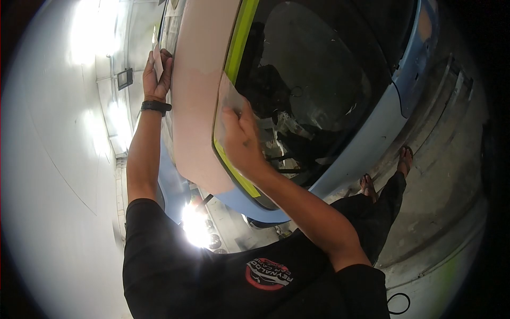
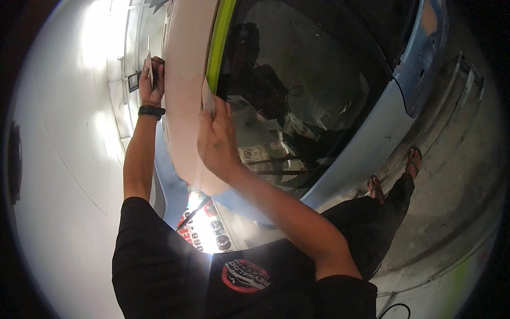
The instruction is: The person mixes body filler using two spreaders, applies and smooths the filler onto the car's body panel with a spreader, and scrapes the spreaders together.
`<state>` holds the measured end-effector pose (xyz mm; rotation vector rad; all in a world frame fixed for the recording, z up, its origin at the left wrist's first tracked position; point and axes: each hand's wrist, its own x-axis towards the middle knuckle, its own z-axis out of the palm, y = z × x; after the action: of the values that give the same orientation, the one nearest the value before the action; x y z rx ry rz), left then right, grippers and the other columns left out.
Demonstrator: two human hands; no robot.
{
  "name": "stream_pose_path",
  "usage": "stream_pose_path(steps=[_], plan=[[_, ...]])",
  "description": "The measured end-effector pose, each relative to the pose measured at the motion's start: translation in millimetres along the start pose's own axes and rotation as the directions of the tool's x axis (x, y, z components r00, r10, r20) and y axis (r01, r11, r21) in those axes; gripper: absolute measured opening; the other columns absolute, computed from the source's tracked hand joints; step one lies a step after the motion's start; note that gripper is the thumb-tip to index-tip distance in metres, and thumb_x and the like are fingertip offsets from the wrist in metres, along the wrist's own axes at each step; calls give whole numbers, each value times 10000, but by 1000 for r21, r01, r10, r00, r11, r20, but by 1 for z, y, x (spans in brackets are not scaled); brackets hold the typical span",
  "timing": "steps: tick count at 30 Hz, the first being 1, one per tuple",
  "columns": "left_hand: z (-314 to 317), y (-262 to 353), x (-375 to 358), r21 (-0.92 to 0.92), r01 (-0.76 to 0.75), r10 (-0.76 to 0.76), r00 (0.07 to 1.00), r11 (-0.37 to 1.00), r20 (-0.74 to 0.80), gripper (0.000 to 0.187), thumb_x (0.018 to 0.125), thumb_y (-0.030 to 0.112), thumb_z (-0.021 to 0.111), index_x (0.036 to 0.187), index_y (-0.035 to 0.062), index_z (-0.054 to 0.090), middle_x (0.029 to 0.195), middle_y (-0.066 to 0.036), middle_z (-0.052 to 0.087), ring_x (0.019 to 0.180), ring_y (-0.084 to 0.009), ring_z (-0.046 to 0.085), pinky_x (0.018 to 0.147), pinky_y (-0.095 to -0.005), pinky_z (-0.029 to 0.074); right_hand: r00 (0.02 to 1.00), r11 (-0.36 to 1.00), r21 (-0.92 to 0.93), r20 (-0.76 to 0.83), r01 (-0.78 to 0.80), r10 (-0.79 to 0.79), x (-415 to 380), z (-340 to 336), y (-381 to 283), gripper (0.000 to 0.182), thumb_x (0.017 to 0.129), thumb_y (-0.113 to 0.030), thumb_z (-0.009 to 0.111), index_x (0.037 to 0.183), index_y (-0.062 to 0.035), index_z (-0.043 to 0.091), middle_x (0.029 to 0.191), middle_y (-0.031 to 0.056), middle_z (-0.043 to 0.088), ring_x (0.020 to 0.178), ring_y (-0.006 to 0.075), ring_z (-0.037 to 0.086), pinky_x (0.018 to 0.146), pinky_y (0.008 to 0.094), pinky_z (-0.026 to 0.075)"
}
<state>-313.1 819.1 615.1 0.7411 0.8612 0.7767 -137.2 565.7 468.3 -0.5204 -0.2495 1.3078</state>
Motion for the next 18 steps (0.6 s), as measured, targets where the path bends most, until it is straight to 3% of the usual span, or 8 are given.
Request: stream_pose_path(steps=[6, 9, 11, 15, 18], plan=[[-2, -1, 0, 143, -112, 116, 993, 983, -21, 308, 997, 221, 583, 1186, -21, 565, 1084, -122, 599, 985, -209, 661, 929, -368, 591, 995, 984, -174, -102, -25, 8, 2, 26, -13, 429, 993, -155, 411, 1337, 98, 375, 1230, 317, 423, 1117, 469, 481, 1012, 497, 363], [4, -4, -2, 192, -139, 143, 990, 971, -4, 309, 995, 217, 588, 1191, -20, 563, 1079, -120, 602, 980, -205, 661, 931, -368, 590, 994, 974, -222, -82, 48, -68, -6, 30, -20, 446, 986, -134, 419, 1353, 107, 340, 1244, 336, 394, 1119, 477, 477, 1012, 504, 361], [2, -3, 0, 243, -168, 182, 983, 955, -37, 310, 991, 212, 594, 1190, -23, 560, 1073, -118, 602, 978, -203, 662, 933, -371, 590, 1000, 991, -132, 9, 26, -25, -21, 28, -24, 447, 983, -126, 426, 1353, 109, 340, 1234, 333, 398, 1120, 470, 479, 1004, 502, 368], [3, -2, -1, 141, -98, 106, 993, 985, -51, 324, 988, 211, 599, 1201, -28, 548, 1061, -113, 600, 968, -201, 664, 941, -385, 590, 999, 985, -169, 13, 41, -40, -25, 14, -19, 434, 989, -127, 415, 1349, 105, 354, 1242, 315, 411, 1127, 446, 473, 995, 495, 374], [0, 0, 0, 89, -61, 62, 998, 994, -13, 334, 990, 214, 597, 1209, -30, 540, 1052, -112, 596, 959, -200, 666, 949, -392, 587, 1000, 996, -84, -23, -7, 5, -10, 2, -17, 411, 996, -142, 399, 1334, 91, 393, 1230, 291, 438, 1127, 427, 466, 1001, 489, 364]])
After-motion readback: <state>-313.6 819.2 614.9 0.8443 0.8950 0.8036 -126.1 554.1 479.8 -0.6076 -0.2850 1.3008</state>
